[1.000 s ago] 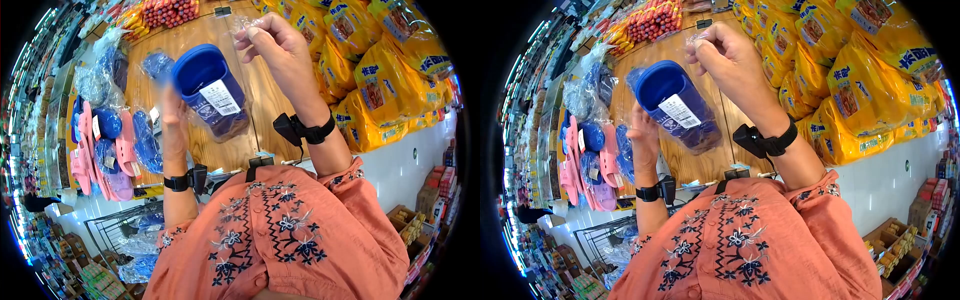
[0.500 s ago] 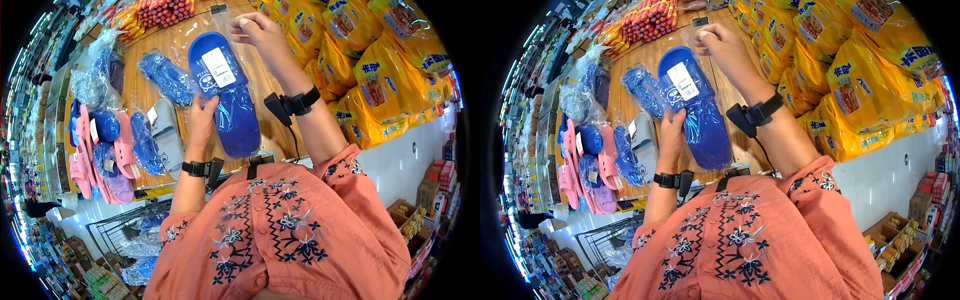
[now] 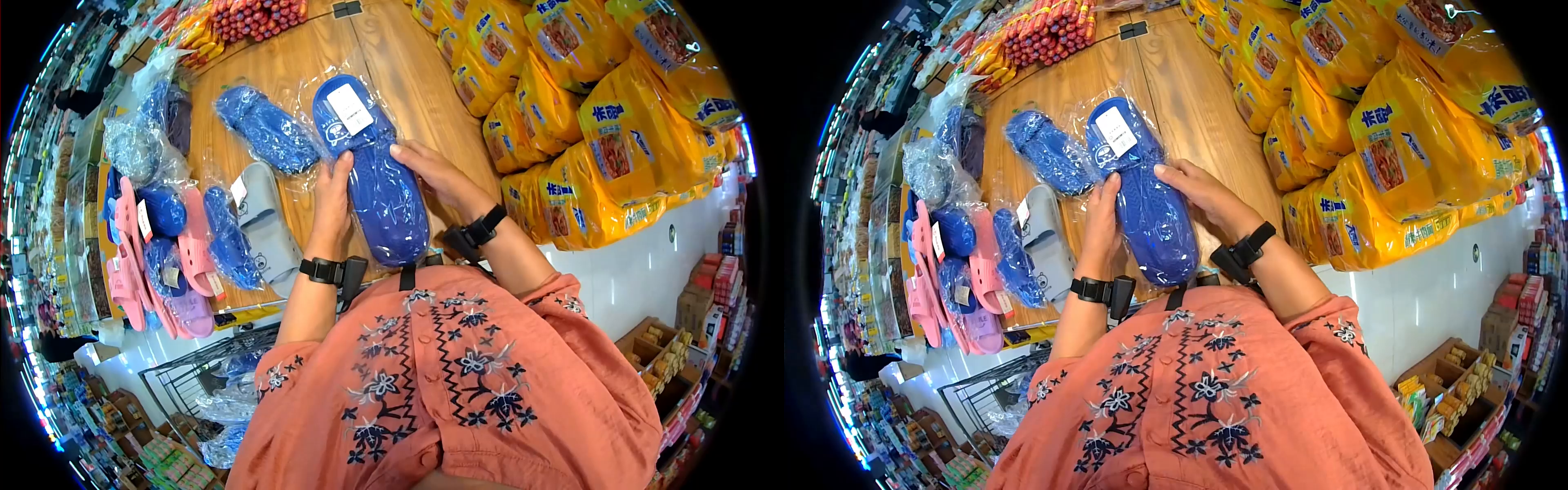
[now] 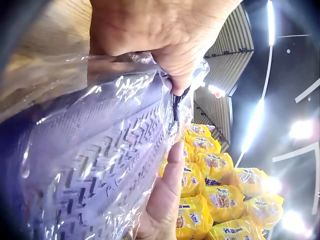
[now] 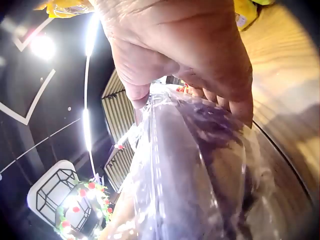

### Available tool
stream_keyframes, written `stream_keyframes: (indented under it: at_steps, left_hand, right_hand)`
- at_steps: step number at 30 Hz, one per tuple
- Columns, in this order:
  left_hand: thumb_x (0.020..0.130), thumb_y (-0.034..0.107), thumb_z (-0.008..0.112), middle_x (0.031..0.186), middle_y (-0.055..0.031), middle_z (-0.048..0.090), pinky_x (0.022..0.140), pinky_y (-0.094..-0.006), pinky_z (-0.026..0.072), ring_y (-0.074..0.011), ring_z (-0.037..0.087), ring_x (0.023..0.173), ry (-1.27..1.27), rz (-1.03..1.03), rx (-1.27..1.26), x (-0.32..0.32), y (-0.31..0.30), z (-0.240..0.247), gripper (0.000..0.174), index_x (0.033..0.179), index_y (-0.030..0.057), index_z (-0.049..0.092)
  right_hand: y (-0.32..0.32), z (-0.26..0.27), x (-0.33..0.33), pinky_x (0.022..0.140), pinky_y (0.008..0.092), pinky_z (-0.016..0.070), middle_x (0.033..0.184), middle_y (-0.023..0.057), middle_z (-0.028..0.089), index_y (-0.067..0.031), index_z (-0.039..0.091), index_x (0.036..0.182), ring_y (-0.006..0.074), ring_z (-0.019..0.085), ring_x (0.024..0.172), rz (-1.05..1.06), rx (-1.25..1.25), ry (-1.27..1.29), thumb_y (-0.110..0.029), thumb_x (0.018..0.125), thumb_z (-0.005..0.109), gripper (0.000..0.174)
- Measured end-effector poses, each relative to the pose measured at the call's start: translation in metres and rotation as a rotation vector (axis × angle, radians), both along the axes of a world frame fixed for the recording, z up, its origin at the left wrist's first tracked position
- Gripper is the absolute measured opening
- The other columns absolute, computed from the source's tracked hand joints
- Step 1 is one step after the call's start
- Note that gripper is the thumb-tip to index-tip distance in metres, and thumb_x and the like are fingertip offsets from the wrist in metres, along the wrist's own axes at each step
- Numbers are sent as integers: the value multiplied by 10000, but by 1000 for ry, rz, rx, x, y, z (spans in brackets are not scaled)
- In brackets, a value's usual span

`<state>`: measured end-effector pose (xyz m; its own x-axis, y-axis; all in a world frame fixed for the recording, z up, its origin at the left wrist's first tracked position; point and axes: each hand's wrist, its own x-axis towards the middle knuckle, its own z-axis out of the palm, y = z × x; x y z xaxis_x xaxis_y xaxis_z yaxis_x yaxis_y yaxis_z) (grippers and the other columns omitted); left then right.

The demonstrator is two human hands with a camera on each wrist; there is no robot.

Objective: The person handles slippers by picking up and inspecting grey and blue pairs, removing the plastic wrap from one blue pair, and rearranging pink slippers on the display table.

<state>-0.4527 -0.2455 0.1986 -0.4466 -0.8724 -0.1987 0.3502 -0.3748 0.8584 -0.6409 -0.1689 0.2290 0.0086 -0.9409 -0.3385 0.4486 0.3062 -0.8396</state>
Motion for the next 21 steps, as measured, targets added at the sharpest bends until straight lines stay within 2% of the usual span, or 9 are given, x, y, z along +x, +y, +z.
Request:
stream_keyframes:
  at_steps: [4, 10, 13, 14, 15, 17, 18, 21]
  left_hand:
    - [1023, 308, 633, 1276, -82, 632, 998, -319, 493, -165, 616, 1130, -40, -20, 13, -3, 2, 1, 475, 1366, -2, 522]
    - [1014, 296, 648, 1289, -91, 628, 1021, -335, 479, -174, 604, 1158, -2, -61, 20, 1, -1, 3, 490, 1377, -4, 513]
    - [995, 263, 676, 1289, -99, 627, 1027, -338, 469, -179, 599, 1162, -23, -86, 104, 5, 1, 3, 505, 1385, -12, 510]
    - [995, 252, 674, 1284, -102, 629, 1022, -339, 475, -181, 603, 1154, -43, -81, 110, 4, 4, 2, 499, 1385, -11, 508]
    - [994, 240, 672, 1280, -104, 631, 1017, -339, 481, -183, 608, 1147, -52, -80, 100, -3, -1, 1, 493, 1386, -9, 506]
    - [992, 215, 666, 1252, -107, 644, 991, -328, 501, -177, 623, 1113, -75, -48, 16, -13, -7, -6, 490, 1394, -5, 492]
    - [991, 203, 659, 1214, -112, 659, 928, -320, 541, -183, 657, 1050, -51, -59, 58, -16, -11, -2, 487, 1395, -5, 482]
    - [995, 209, 650, 1187, -124, 666, 876, -328, 571, -194, 680, 1008, 64, 7, 101, -30, -31, 7, 473, 1381, -9, 485]
  right_hand:
    - [-1, -5, -3, 972, 306, 505, 1201, 112, 646, 45, 471, 1414, 173, 630, 1103, 6, 42, 1, -334, 976, 694, 621]
    - [-10, -33, -5, 882, 287, 547, 1173, 126, 659, 57, 498, 1354, 163, 662, 1008, -103, -29, -19, -277, 962, 712, 557]
    - [-9, -25, -3, 830, 279, 565, 1137, 120, 677, 46, 526, 1313, 159, 681, 941, -113, -16, -40, -259, 967, 705, 496]
    - [-4, -10, -2, 821, 282, 573, 1093, 107, 697, 39, 541, 1301, 154, 691, 916, -100, -32, -83, -246, 973, 696, 462]
    - [-9, -18, -1, 801, 282, 581, 1060, 90, 707, 32, 554, 1285, 146, 696, 893, -140, -21, -88, -239, 972, 698, 438]
    - [-15, -26, -4, 845, 282, 566, 1118, 114, 690, 43, 527, 1336, 159, 684, 949, -156, -18, 0, -249, 958, 720, 515]
    - [-16, -22, -7, 891, 294, 548, 1170, 128, 668, 45, 501, 1366, 169, 665, 1013, -135, -33, -6, -250, 957, 723, 551]
    - [-23, -6, -14, 992, 323, 500, 1275, 146, 610, 46, 429, 1433, 189, 605, 1150, -121, -97, -24, -249, 945, 736, 648]
